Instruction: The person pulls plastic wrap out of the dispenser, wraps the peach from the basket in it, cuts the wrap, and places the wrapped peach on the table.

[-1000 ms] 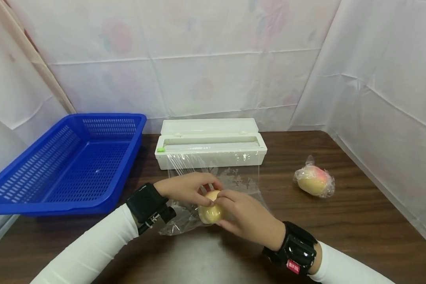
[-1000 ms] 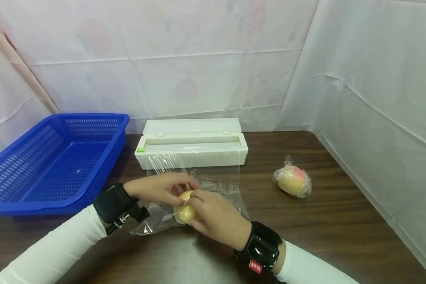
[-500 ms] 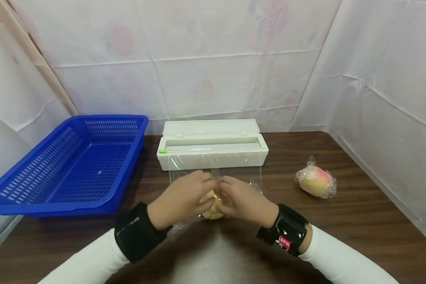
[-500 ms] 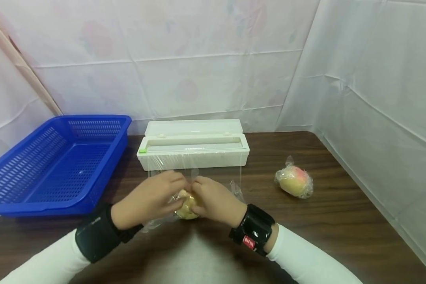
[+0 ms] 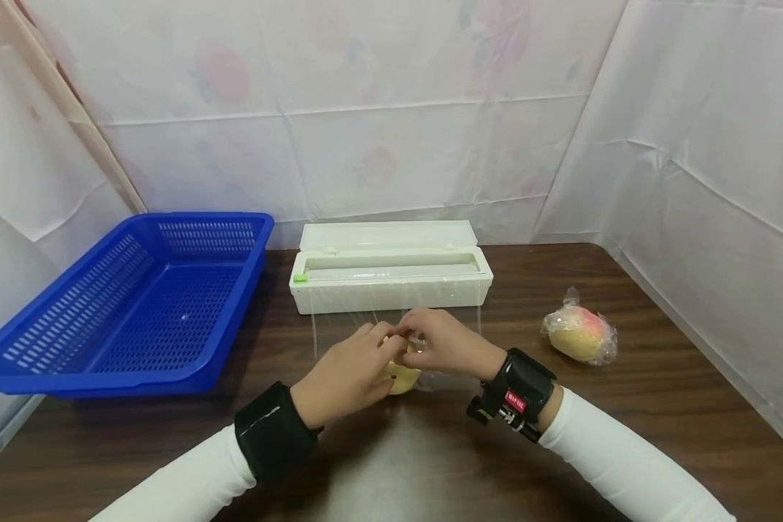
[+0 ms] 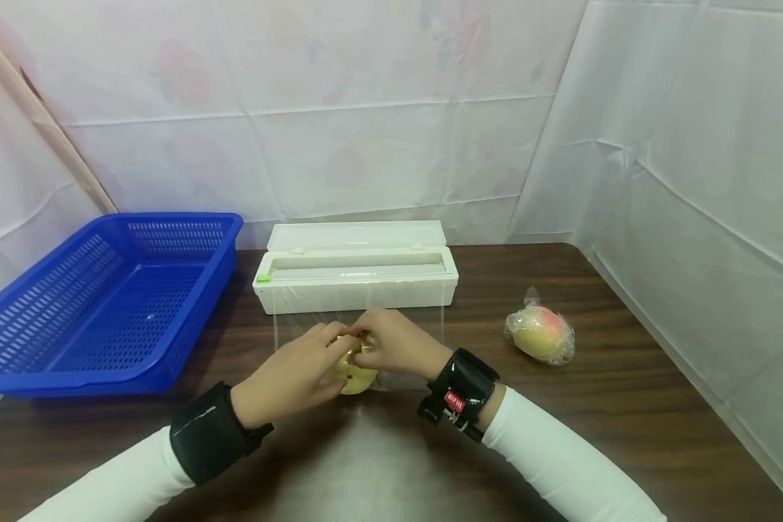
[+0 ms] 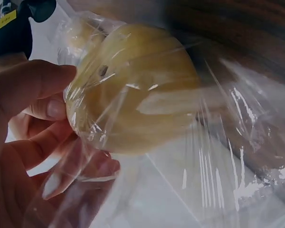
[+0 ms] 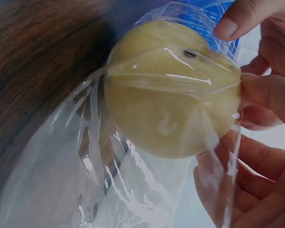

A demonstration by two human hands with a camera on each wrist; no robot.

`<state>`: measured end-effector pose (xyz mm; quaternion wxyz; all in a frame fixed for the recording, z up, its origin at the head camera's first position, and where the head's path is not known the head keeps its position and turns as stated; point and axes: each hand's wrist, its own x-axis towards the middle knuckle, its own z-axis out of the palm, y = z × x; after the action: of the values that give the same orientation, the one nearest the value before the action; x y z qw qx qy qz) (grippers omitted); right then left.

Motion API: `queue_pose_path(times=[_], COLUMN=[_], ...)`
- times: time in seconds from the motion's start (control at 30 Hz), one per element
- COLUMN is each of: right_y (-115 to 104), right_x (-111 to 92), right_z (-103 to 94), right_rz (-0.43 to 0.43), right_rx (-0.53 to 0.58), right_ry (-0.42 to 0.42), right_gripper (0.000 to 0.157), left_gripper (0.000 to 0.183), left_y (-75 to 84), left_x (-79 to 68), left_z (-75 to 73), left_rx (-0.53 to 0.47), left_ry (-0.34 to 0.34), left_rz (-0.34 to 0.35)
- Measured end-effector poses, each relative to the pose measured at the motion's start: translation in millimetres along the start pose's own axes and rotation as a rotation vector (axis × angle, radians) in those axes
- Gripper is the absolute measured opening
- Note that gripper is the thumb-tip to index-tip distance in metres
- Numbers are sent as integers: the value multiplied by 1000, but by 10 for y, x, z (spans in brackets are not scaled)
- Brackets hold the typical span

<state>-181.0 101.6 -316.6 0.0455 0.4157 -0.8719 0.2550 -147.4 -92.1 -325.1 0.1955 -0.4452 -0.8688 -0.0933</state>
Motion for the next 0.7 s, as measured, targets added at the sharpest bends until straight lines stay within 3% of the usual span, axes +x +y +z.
queue_pose_path(times=[0.17, 0.4, 0.7], right_y=[35, -13, 24], right_x=[-37, -76, -92], right_z=[-38, -54, 49], right_rz=[40, 16, 99], right_rx=[-1, -74, -85], right_ry=[27, 170, 186], right_gripper=[26, 23, 23], left_gripper=[38, 35, 41], left_y=[-89, -178, -259], left_x=[61, 140, 209], left_z=[39, 18, 59], left_rx=[-46, -96, -205], left_ry=[-20, -52, -97], left_rz=[-8, -24, -120])
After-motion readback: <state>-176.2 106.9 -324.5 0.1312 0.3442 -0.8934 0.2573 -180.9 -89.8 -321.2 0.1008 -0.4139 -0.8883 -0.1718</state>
